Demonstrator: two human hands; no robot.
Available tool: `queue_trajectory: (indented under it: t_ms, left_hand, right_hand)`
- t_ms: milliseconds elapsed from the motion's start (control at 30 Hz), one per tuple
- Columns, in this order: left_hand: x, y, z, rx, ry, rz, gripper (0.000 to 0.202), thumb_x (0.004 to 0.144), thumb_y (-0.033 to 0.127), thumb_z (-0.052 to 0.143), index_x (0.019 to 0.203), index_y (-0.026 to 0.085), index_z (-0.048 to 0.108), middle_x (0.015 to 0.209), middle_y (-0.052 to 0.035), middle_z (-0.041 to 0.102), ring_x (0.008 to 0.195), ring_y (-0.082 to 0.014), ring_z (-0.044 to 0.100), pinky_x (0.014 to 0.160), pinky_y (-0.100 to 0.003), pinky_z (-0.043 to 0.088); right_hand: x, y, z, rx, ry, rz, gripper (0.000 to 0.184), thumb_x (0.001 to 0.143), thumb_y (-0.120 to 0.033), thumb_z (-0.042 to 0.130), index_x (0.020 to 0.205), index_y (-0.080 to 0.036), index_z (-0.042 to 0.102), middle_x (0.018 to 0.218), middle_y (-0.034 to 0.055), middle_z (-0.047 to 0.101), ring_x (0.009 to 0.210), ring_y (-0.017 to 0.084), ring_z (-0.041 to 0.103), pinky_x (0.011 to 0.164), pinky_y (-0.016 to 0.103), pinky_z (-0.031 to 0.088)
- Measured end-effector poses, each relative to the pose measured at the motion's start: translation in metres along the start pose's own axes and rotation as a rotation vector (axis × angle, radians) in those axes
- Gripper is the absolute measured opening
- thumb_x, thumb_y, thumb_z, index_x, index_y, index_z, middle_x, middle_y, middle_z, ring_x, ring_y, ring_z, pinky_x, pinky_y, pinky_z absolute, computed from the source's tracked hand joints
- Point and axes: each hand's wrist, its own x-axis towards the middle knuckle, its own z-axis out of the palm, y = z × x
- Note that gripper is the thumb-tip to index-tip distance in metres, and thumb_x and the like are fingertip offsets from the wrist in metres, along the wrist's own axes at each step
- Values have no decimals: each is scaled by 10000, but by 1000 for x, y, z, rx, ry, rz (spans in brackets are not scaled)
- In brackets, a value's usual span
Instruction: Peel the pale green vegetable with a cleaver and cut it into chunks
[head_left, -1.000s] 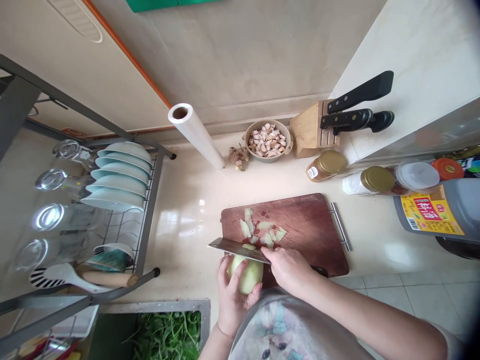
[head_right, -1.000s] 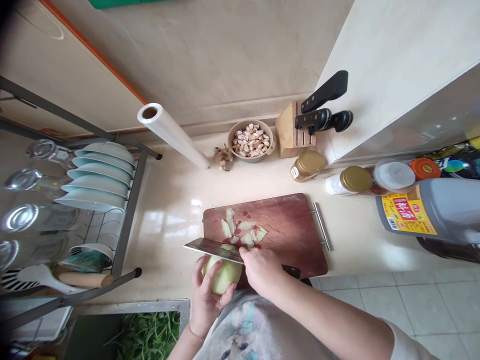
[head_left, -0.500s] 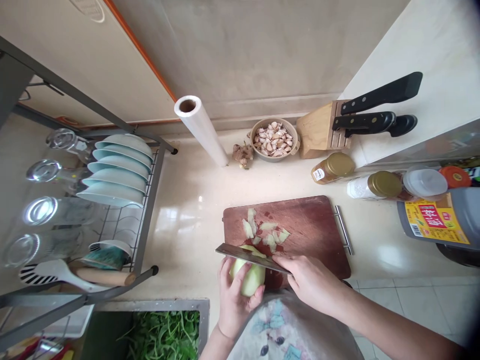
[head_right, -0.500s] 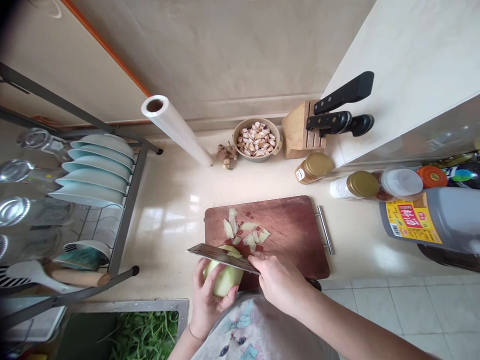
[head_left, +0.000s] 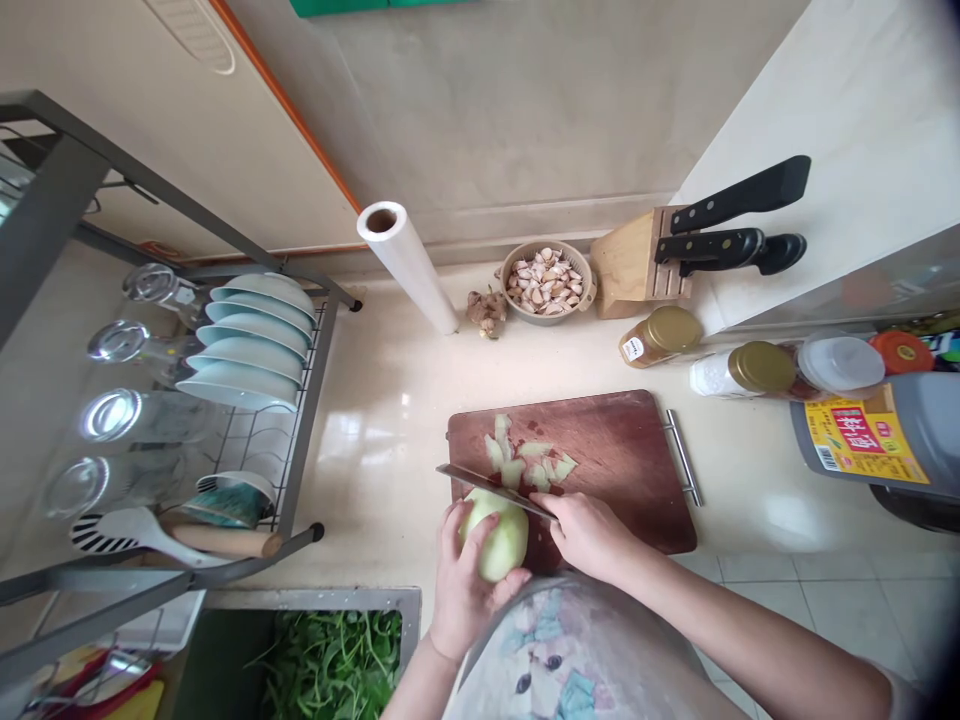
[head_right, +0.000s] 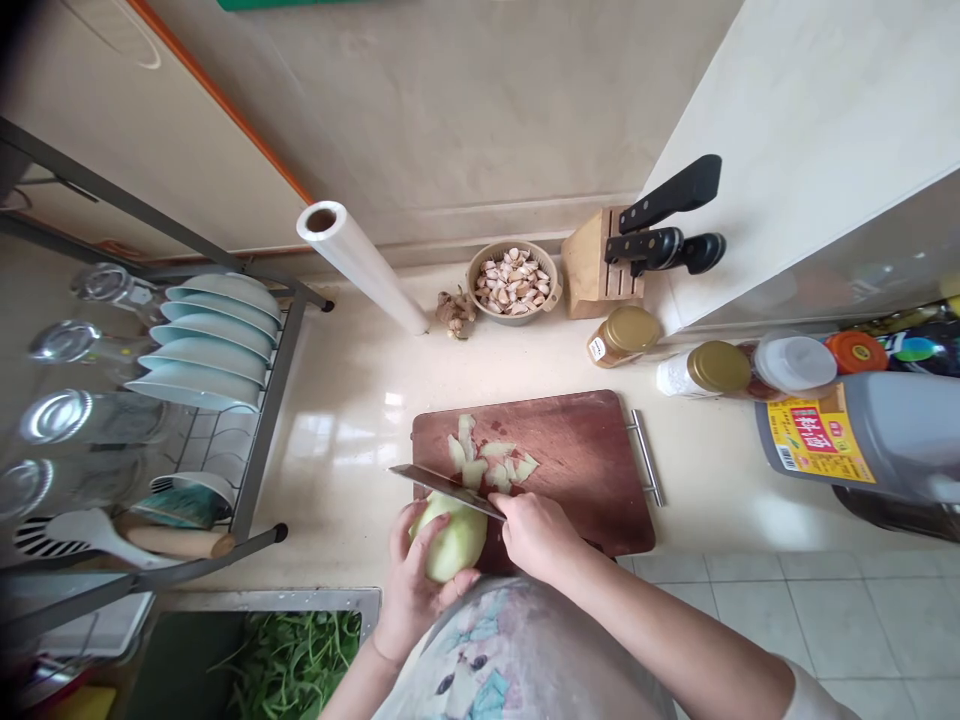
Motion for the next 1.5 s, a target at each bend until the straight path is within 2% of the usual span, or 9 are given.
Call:
queue_trajectory:
  t_ms: [167, 267, 433, 633, 700, 867, 967, 1267, 1500]
  left_hand:
    - [27, -18, -26, 29, -363, 313, 830, 663, 658, 594, 1307, 176, 392, 1338, -187, 412, 1297, -364, 313, 1003, -525, 370]
    - [39, -24, -29, 28, -434, 390, 797, 676, 651, 577, 1278, 157, 404, 1269, -178, 479, 1252, -342, 381, 1015, -507, 363]
    - [28, -14, -11, -14, -299, 278, 790, 666, 609, 587, 1257, 136, 361, 1220, -192, 483, 1200, -341, 429, 1003, -532, 353]
    - [-4, 31, 27, 62, 129, -94, 799, 702, 542, 632, 1290, 108, 309, 1253, -224, 439, 1211, -337, 419, 943, -544, 408]
    - [-15, 37, 32, 106, 189, -138, 744, 706, 528, 645, 1259, 112, 373, 1247, -224, 451, 1194, -340, 440, 901, -530, 445]
    - [-35, 22, 31, 73, 136, 121, 177, 824, 320, 543, 958, 234, 620, 885, -64, 661, 840, -223, 638, 720, -382, 546]
    - [-39, 11, 35, 33, 170, 186, 216, 857, 307, 469, 1004, 249, 617, 841, -48, 688, 776, -209, 655, 654, -357, 569]
    - [-46, -1, 48, 85, 255, 221, 281, 827, 363, 530, 1068, 233, 588, 889, -70, 682, 841, -235, 651, 680, -396, 574]
    - [-39, 5, 42, 50, 285, 234, 138, 825, 341, 553, 876, 235, 625, 858, -53, 648, 816, -202, 619, 692, -359, 541]
  right_hand:
    - [-13, 0, 5, 135, 27, 66, 450, 843, -158, 383, 1269, -237, 505, 1037, 64, 690, 922, 173, 637, 735, 238, 429]
    - [-26, 2, 16, 191, 59, 73, 461, 834, -139, 385, 1269, -235, 505, 1038, 62, 690, 932, 173, 636, 769, 243, 433]
    - [-40, 7, 35, 196, 112, 81, 439, 839, -148, 368, 1238, -219, 534, 971, 66, 704, 913, 191, 644, 772, 265, 455]
    - [-50, 10, 42, 36, 223, 52, 528, 828, -103, 360, 1344, -197, 421, 1113, 92, 644, 951, 196, 626, 790, 283, 469]
    - [-59, 10, 43, -104, 233, 27, 578, 815, -89, 384, 1378, -222, 374, 1058, 89, 643, 882, 204, 635, 736, 291, 479]
    - [-83, 6, 49, -408, 233, -46, 678, 772, -59, 464, 1394, -294, 334, 817, 35, 608, 703, 185, 618, 603, 266, 446]
    - [-87, 3, 56, -518, 278, -82, 631, 798, -75, 466, 1379, -301, 365, 777, 30, 587, 655, 168, 596, 589, 261, 429]
    - [-82, -11, 65, -647, 381, -34, 711, 750, 3, 448, 1389, -288, 343, 747, 26, 551, 607, 158, 553, 575, 272, 423]
    - [-69, -24, 59, -647, 324, 14, 667, 767, 3, 419, 1374, -270, 375, 735, 34, 561, 593, 148, 566, 547, 256, 409]
